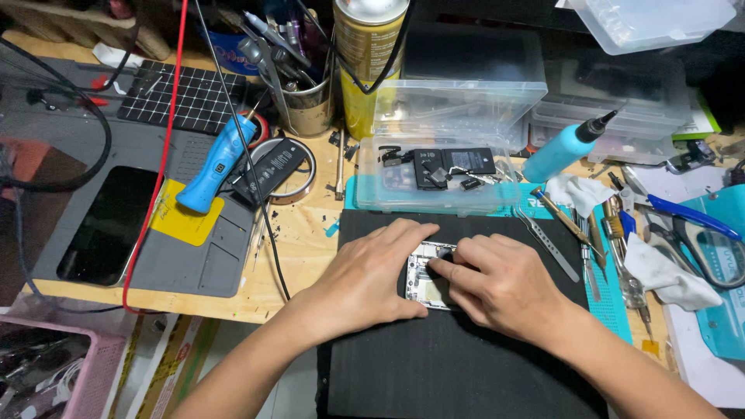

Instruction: The person repairs a disassembled smartphone at a workbench. They remove and reposition internal components by hand, use a screwdriver to drive small screws, pick parts with tweezers, and press the phone frame and midplate together while working on the black mat.

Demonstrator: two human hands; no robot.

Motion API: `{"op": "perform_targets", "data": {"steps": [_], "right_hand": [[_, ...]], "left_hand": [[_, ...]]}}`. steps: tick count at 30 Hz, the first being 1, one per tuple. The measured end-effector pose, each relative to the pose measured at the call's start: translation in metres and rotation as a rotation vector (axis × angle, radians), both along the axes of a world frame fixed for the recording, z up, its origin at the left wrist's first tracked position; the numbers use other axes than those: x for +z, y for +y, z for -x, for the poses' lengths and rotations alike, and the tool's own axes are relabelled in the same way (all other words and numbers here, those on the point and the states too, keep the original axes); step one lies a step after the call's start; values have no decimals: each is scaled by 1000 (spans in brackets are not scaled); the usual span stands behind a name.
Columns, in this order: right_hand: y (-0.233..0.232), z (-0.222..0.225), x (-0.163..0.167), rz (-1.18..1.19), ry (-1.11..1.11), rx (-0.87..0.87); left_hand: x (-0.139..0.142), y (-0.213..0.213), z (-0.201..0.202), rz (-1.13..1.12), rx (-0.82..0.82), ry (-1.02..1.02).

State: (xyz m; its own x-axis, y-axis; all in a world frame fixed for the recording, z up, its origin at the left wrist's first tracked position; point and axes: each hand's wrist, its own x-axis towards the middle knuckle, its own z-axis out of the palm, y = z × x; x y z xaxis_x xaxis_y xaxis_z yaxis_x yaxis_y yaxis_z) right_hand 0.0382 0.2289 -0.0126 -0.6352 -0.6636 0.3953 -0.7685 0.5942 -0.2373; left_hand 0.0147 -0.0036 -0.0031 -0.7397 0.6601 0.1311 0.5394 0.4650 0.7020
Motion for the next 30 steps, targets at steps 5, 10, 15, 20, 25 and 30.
{"op": "perform_targets", "data": {"steps": [5, 10, 15, 20, 25, 30], "right_hand": [[0, 0, -5, 8, -7, -4], [3, 1, -7, -2, 46, 22], [6, 3, -6, -43, 112, 57], [8, 3, -6, -13, 118, 31], [6, 1, -8, 20, 108, 62], [3, 3, -9, -8, 105, 68]], "left_hand": [[-1, 2, -1, 7, 15, 1], [-2, 2, 1, -3, 18, -13], [-2, 2, 2, -14, 21, -10], [-3, 1, 2, -3, 20, -13], [-3, 2, 2, 4, 22, -10], [-3, 3, 2, 8, 21, -10]]}}
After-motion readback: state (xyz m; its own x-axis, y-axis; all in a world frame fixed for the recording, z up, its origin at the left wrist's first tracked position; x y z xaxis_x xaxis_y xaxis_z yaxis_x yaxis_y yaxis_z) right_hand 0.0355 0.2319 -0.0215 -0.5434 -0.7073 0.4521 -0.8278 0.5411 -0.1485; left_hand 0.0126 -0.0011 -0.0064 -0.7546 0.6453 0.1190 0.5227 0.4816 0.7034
